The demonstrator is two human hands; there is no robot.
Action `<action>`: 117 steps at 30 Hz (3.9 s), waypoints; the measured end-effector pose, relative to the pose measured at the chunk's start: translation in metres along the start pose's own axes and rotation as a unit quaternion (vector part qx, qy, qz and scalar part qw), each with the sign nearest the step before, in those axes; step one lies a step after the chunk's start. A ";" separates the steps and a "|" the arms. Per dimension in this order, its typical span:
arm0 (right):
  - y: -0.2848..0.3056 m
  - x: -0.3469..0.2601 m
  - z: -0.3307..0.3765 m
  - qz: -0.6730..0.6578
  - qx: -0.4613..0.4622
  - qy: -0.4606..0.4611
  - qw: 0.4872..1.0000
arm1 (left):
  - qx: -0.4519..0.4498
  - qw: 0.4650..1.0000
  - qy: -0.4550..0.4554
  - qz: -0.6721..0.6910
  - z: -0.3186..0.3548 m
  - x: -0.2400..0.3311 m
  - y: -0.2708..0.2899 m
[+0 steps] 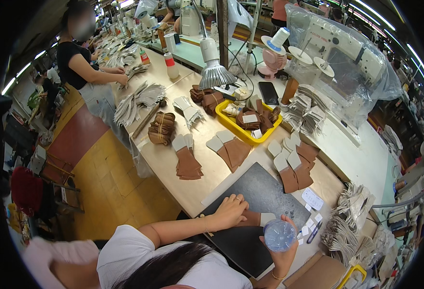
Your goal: The person applies glue from a plastic bottle to brown fabric pieces on a worktable, then stacks and bundles them with a rubber band. They also handle white fabric pieces, folding and arranging them on the table.
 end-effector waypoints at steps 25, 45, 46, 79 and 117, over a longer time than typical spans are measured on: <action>0.001 -0.005 -0.004 0.022 -0.004 0.017 1.000 | -0.076 0.961 0.056 0.258 -0.007 -0.015 -0.016; 0.001 0.003 -0.003 0.008 -0.002 0.007 1.000 | -0.110 0.959 0.049 0.257 -0.001 -0.021 -0.028; 0.000 0.002 -0.002 0.000 -0.001 0.001 1.000 | -0.109 0.959 0.046 0.257 -0.001 -0.021 -0.028; 0.010 0.024 -0.012 -0.103 0.157 0.026 0.982 | -0.079 0.942 0.089 0.312 -0.009 -0.016 -0.014; -0.023 0.019 -0.015 0.147 0.154 0.115 0.970 | -0.142 0.935 0.152 0.288 -0.015 -0.019 -0.015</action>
Point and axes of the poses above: each hand's wrist, its own z-axis away from the middle knuckle, its own y-axis out of the back of the hand, x = y × z, the point moved 5 cm from there along -z, towards the middle knuckle, and after that the axes turned 13 degrees about x, right-handed, at the moved point
